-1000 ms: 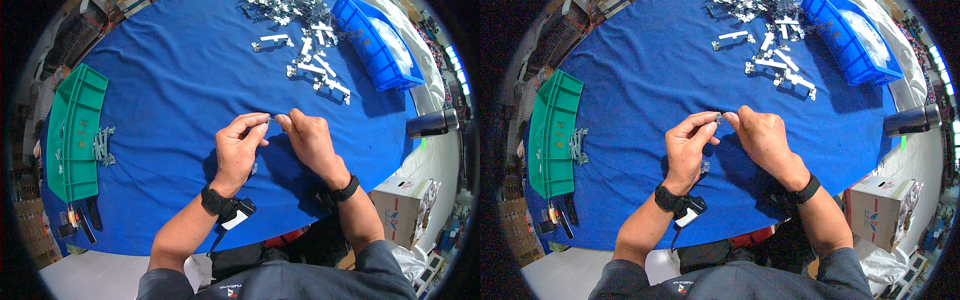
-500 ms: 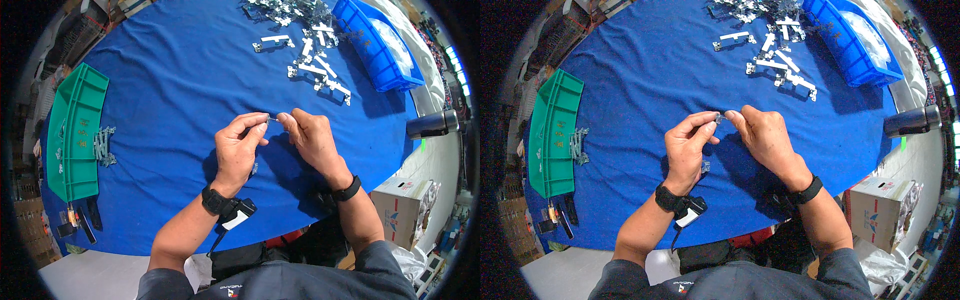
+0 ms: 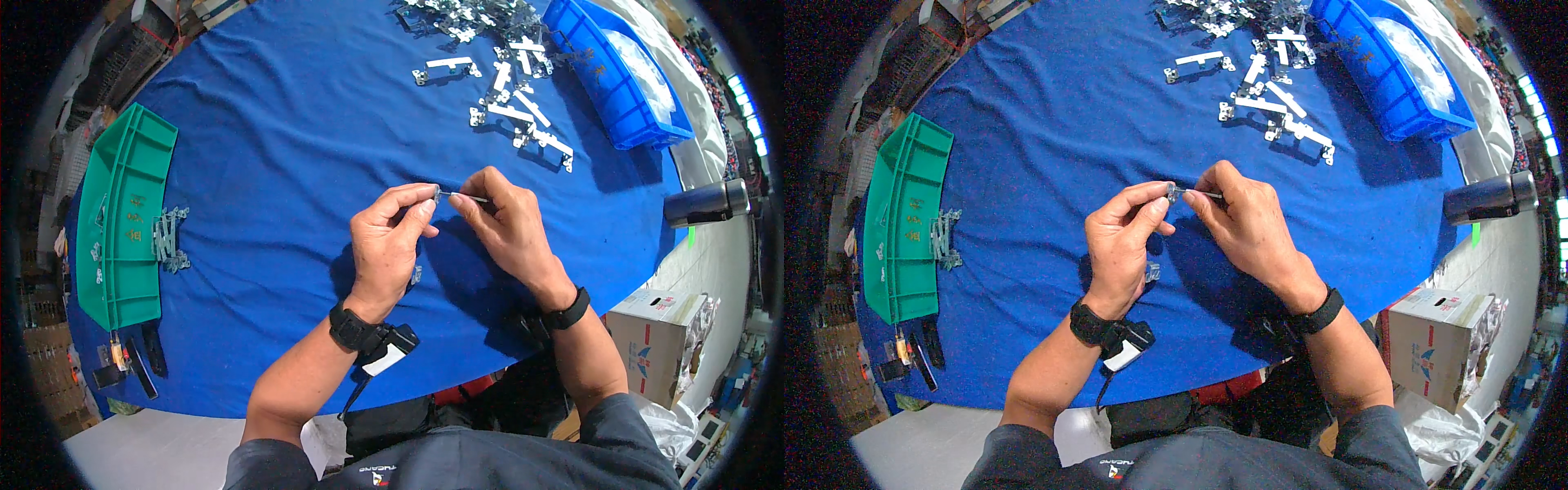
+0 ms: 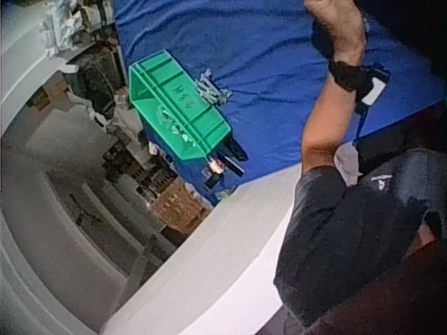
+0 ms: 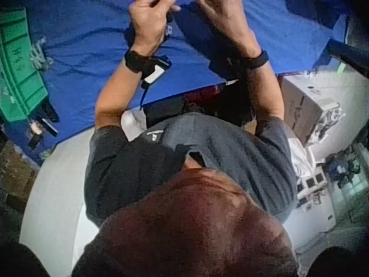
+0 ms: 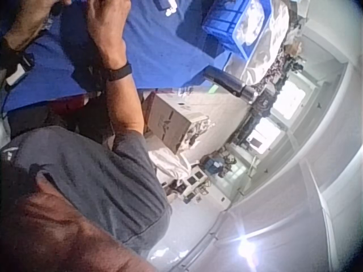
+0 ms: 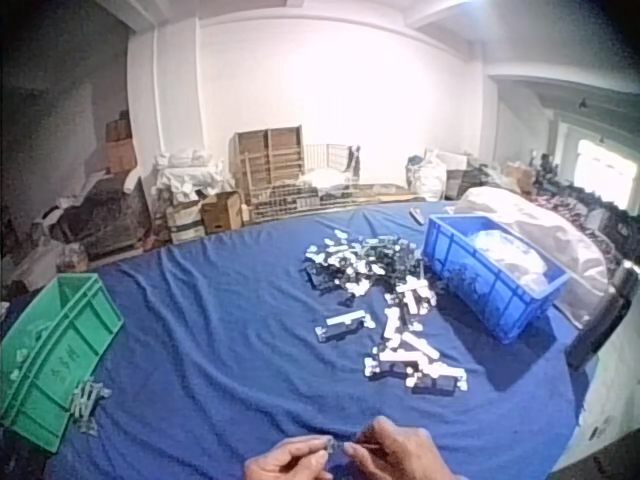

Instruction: Assembling small metal components using a small manual tool on a workstation.

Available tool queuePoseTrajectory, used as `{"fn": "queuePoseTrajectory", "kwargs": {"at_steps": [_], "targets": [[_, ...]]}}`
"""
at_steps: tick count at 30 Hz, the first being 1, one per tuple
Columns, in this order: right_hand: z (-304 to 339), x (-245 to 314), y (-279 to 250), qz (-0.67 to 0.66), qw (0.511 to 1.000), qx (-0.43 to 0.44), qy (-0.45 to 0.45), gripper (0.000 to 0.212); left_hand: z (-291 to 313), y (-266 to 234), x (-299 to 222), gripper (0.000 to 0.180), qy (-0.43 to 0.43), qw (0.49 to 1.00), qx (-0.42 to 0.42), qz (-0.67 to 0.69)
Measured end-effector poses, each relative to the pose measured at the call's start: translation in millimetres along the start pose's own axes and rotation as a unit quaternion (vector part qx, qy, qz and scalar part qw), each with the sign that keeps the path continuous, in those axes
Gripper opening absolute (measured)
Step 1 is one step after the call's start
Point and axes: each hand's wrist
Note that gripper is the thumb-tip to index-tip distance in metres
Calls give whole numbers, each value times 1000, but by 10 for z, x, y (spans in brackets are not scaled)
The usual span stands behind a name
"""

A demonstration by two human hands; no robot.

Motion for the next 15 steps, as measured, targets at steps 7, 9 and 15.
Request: {"fn": "queuePoseTrajectory", "kwargs": {"at_steps": [7,9,15], "targets": [[14,-37,-61,30,991,75,106,22,0,8,-3,17,1,1000,-5,0],[11,0,-48,4,998,36,47,24,0,1,2,17,-1,1000,-5,-3],[6,18,-31,-25,997,37,56,23,3,3,-6,18,-3,1000,-12,-2]]}}
Point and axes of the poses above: each hand's wrist, its own z-axis away from the middle knuckle, its own y-axis out of the palm, x = y × z, and after that the axes turned 3 degrees about x, right-handed
